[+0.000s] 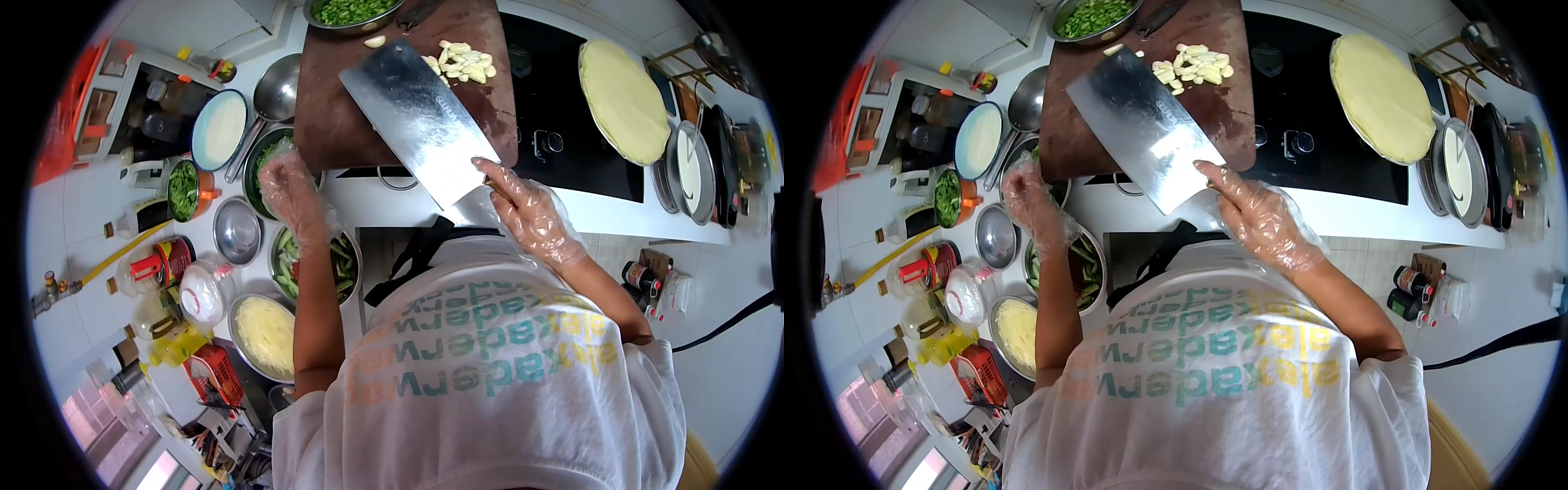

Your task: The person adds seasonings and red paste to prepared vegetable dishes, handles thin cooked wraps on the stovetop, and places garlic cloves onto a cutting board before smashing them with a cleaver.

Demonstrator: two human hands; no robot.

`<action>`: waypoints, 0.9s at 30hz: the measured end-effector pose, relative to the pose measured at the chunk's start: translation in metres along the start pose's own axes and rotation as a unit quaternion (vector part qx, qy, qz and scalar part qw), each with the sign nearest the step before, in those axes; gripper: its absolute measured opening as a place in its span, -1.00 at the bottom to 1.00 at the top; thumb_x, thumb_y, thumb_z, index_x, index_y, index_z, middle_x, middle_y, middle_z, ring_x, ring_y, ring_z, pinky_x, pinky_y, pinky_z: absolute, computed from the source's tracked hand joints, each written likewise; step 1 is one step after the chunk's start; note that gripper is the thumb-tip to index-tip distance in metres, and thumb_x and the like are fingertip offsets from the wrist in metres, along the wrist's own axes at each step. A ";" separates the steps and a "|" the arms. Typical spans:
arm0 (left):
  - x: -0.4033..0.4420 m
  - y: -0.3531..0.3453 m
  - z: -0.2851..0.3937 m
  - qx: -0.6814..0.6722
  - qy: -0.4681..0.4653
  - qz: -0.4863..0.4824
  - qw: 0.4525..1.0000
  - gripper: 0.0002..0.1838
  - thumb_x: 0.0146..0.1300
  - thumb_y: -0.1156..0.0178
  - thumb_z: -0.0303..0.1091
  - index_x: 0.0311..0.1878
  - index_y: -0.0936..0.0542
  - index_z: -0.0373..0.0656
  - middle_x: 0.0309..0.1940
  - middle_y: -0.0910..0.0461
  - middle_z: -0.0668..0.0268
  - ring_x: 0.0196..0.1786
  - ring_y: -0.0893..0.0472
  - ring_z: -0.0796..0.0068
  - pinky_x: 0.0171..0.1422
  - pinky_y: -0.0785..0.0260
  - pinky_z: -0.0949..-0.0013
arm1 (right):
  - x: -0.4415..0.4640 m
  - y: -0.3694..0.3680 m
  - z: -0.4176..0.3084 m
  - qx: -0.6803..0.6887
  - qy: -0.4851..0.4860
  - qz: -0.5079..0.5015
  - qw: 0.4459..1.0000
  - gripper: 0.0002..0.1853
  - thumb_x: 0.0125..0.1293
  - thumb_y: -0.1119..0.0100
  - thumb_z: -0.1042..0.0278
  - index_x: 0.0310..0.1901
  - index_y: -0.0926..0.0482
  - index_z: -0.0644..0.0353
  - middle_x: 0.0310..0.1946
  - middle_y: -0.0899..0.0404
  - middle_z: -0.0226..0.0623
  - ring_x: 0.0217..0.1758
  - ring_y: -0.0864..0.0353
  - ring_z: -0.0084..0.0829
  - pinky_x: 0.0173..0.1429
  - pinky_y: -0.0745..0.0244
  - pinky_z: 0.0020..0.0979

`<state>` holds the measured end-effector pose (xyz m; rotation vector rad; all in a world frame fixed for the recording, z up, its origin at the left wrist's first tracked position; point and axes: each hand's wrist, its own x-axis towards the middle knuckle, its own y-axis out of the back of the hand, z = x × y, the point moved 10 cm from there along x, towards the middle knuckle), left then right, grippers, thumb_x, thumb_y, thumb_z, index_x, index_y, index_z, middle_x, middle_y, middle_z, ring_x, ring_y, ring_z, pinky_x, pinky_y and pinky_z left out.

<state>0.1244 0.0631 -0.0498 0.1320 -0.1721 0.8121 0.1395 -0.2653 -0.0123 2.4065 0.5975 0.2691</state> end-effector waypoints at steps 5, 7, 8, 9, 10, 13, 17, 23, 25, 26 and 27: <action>-0.013 -0.006 0.004 0.014 -0.068 -0.035 0.997 -0.89 0.21 -0.15 -0.41 -0.24 -0.47 -0.20 -0.28 -0.49 0.33 -0.24 -0.45 0.54 -0.14 -0.34 0.49 | 0.004 -0.033 0.018 -0.143 -0.041 -0.068 0.987 -0.34 0.17 -0.01 0.50 0.30 -0.19 -0.30 -0.56 -0.49 -0.22 -0.50 -0.53 -0.23 -0.35 -0.47 -0.23; -0.019 -0.018 0.007 0.085 -0.099 -0.094 0.987 -0.89 0.17 -0.16 -0.44 -0.25 -0.49 -0.21 -0.25 -0.52 0.27 -0.19 -0.50 0.44 -0.09 -0.36 0.43 | 0.004 -0.036 0.024 -0.189 -0.048 -0.082 0.977 -0.30 0.17 -0.03 0.47 0.32 -0.12 -0.37 -0.58 -0.50 -0.17 -0.51 -0.54 -0.18 -0.36 -0.48 -0.20; -0.022 -0.028 0.013 0.119 -0.105 -0.130 0.979 -0.87 0.14 -0.18 -0.44 -0.25 -0.51 -0.22 -0.23 -0.53 0.23 -0.16 -0.51 0.37 -0.07 -0.36 0.40 | 0.003 -0.036 0.023 -0.168 -0.053 -0.086 0.981 -0.32 0.18 -0.02 0.47 0.31 -0.14 -0.35 -0.57 -0.50 -0.19 -0.53 -0.53 -0.21 -0.37 -0.48 -0.21; -0.023 -0.041 0.021 0.151 -0.115 -0.165 0.968 -0.86 0.11 -0.19 -0.45 -0.25 -0.52 -0.23 -0.21 -0.54 0.19 -0.13 -0.53 0.30 -0.04 -0.37 0.36 | 0.006 -0.033 0.021 -0.147 -0.054 -0.086 0.984 -0.34 0.18 -0.02 0.47 0.30 -0.17 -0.34 -0.56 -0.49 -0.21 -0.55 -0.53 -0.25 -0.39 -0.48 -0.21; -0.027 -0.051 0.023 0.184 -0.122 -0.199 0.955 -0.85 0.08 -0.20 -0.46 -0.25 -0.53 -0.23 -0.19 -0.55 0.15 -0.10 -0.54 0.23 -0.02 -0.37 0.32 | 0.006 -0.031 0.018 -0.126 -0.057 -0.089 0.986 -0.36 0.19 -0.01 0.47 0.30 -0.19 -0.33 -0.54 -0.49 -0.22 -0.56 -0.53 -0.28 -0.40 -0.48 -0.22; -0.032 -0.066 0.040 0.228 -0.203 -0.220 0.926 -0.80 0.04 -0.25 -0.45 -0.24 -0.55 -0.25 -0.21 -0.55 0.16 -0.12 -0.54 0.26 -0.02 -0.37 0.32 | 0.000 -0.024 0.023 0.123 -0.229 -0.099 0.961 -0.44 0.23 0.03 0.48 0.26 -0.27 -0.26 -0.45 -0.46 -0.34 -0.63 -0.43 -0.51 -0.48 -0.44 -0.37; -0.029 -0.070 0.028 0.155 -0.169 -0.211 0.950 -0.81 0.07 -0.23 -0.52 -0.20 -0.54 -0.25 -0.17 -0.56 0.24 -0.21 -0.52 0.50 -0.06 -0.37 0.48 | -0.005 -0.002 0.012 0.340 -0.307 -0.041 0.888 -0.50 0.27 0.08 0.50 0.25 -0.32 -0.14 -0.33 -0.43 -0.46 -0.69 -0.25 -0.75 -0.58 -0.32 -0.64; -0.019 -0.051 0.020 0.171 -0.152 -0.126 0.965 -0.82 0.06 -0.16 -0.59 -0.23 -0.52 -0.25 -0.19 -0.55 0.25 -0.28 -0.51 0.54 -0.17 -0.39 0.47 | 0.008 -0.002 -0.003 0.059 -0.060 0.005 0.996 -0.44 0.23 0.04 0.47 0.28 -0.26 -0.21 -0.50 -0.49 -0.32 -0.62 -0.42 -0.50 -0.49 -0.40 -0.38; -0.016 -0.050 0.010 0.192 -0.200 -0.132 0.952 -0.83 0.04 -0.19 -0.53 -0.24 -0.53 -0.24 -0.23 -0.55 0.18 -0.26 -0.53 0.35 -0.11 -0.39 0.36 | 0.005 -0.037 0.026 -0.171 -0.050 -0.096 0.979 -0.30 0.18 -0.01 0.44 0.36 -0.06 -0.26 -0.58 -0.48 -0.14 -0.55 -0.51 -0.24 -0.40 -0.43 -0.20; -0.016 -0.054 0.017 0.202 -0.223 -0.139 0.944 -0.82 0.03 -0.21 -0.50 -0.25 -0.53 -0.24 -0.26 -0.55 0.15 -0.25 -0.54 0.26 -0.08 -0.40 0.30 | 0.005 -0.039 0.031 -0.213 -0.055 -0.090 0.971 -0.29 0.19 -0.03 0.40 0.36 -0.03 -0.28 -0.56 -0.50 -0.15 -0.51 -0.55 -0.25 -0.36 -0.47 -0.25; -0.020 -0.058 0.022 0.229 -0.221 -0.157 0.935 -0.83 0.03 -0.20 -0.51 -0.25 -0.54 -0.20 -0.21 -0.56 0.12 -0.15 -0.57 0.21 -0.06 -0.41 0.28 | 0.006 -0.041 0.032 -0.255 -0.061 -0.082 0.961 -0.27 0.20 -0.05 0.35 0.37 0.01 -0.29 -0.54 -0.53 -0.16 -0.48 -0.59 -0.27 -0.33 -0.52 -0.30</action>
